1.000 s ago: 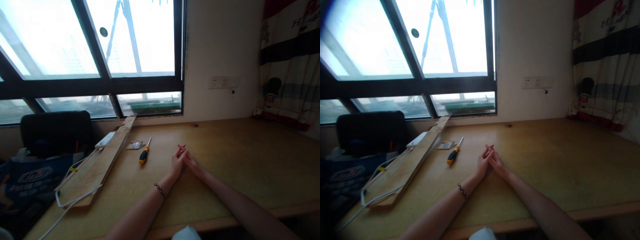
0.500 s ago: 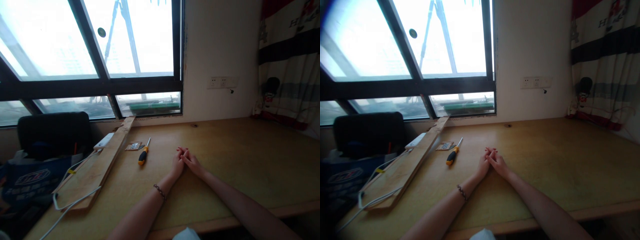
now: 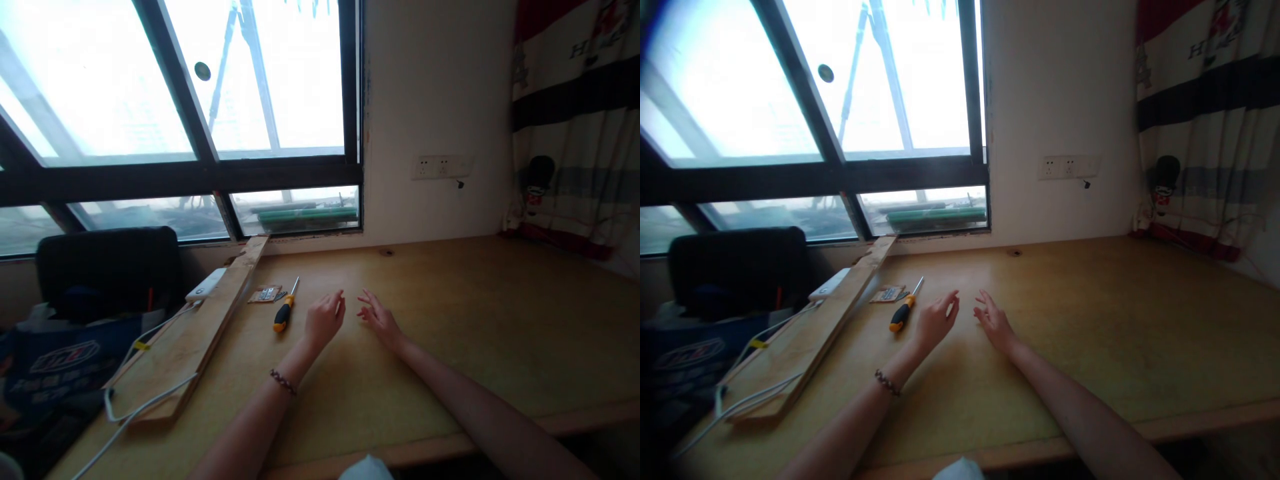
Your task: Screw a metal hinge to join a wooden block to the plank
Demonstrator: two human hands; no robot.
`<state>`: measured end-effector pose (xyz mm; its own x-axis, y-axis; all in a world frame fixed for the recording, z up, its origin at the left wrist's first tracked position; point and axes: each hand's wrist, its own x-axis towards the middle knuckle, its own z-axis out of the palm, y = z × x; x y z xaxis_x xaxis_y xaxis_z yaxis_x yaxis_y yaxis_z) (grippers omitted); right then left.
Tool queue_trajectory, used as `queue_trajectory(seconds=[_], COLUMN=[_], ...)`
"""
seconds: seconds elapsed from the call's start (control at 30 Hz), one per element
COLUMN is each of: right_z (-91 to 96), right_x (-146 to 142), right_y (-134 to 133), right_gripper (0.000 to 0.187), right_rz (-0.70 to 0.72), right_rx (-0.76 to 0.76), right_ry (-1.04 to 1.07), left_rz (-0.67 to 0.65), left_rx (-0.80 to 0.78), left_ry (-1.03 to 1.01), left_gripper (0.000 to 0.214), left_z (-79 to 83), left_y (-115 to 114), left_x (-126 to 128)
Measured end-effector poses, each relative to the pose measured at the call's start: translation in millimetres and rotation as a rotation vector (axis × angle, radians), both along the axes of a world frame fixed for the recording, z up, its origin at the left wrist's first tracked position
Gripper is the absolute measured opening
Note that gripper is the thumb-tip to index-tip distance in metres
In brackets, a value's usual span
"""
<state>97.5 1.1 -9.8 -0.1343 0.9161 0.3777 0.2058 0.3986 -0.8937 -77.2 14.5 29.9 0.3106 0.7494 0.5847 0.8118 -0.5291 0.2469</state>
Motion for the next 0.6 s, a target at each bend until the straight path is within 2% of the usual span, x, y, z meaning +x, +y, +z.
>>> queue_trajectory(seconds=[0.1, 0.2, 0.27, 0.33, 0.43, 0.6], right_z=[-1.3, -1.0, -0.3, 0.5, 1.1, 1.7], right_x=[2.4, 2.6, 2.2, 2.1, 2.4, 2.6], right_y=[3.0, 2.3, 0.9, 0.1, 0.4, 0.7], right_gripper=[0.055, 0.051, 0.050, 0.049, 0.049, 0.048], right_rz=[-0.049, -0.052, -0.049, -0.056, -0.074, -0.089], right_rx=[0.022, 0.019, 0.014, 0.014, 0.027, 0.028], right_ry=[-0.007, -0.018, -0.025, -0.026, -0.041, -0.069], left_rz=[0.292, 0.647, 0.794, 0.854, 0.842, 0.809], left_rx=[0.062, -0.044, -0.128, -0.225, -0.353, -0.364], left_ry=[0.072, 0.143, 0.167, 0.167, 0.147, 0.134], left_gripper=[0.031, 0.034, 0.039, 0.042, 0.042, 0.040], left_z=[4.8, 0.8, -6.6, -15.2, -24.6, -27.1], left_y=[6.1, 13.5, 19.3, 25.2, 32.0, 33.0], left_x=[-34.0, -60.3, -71.2, -77.5, -81.5, -83.3])
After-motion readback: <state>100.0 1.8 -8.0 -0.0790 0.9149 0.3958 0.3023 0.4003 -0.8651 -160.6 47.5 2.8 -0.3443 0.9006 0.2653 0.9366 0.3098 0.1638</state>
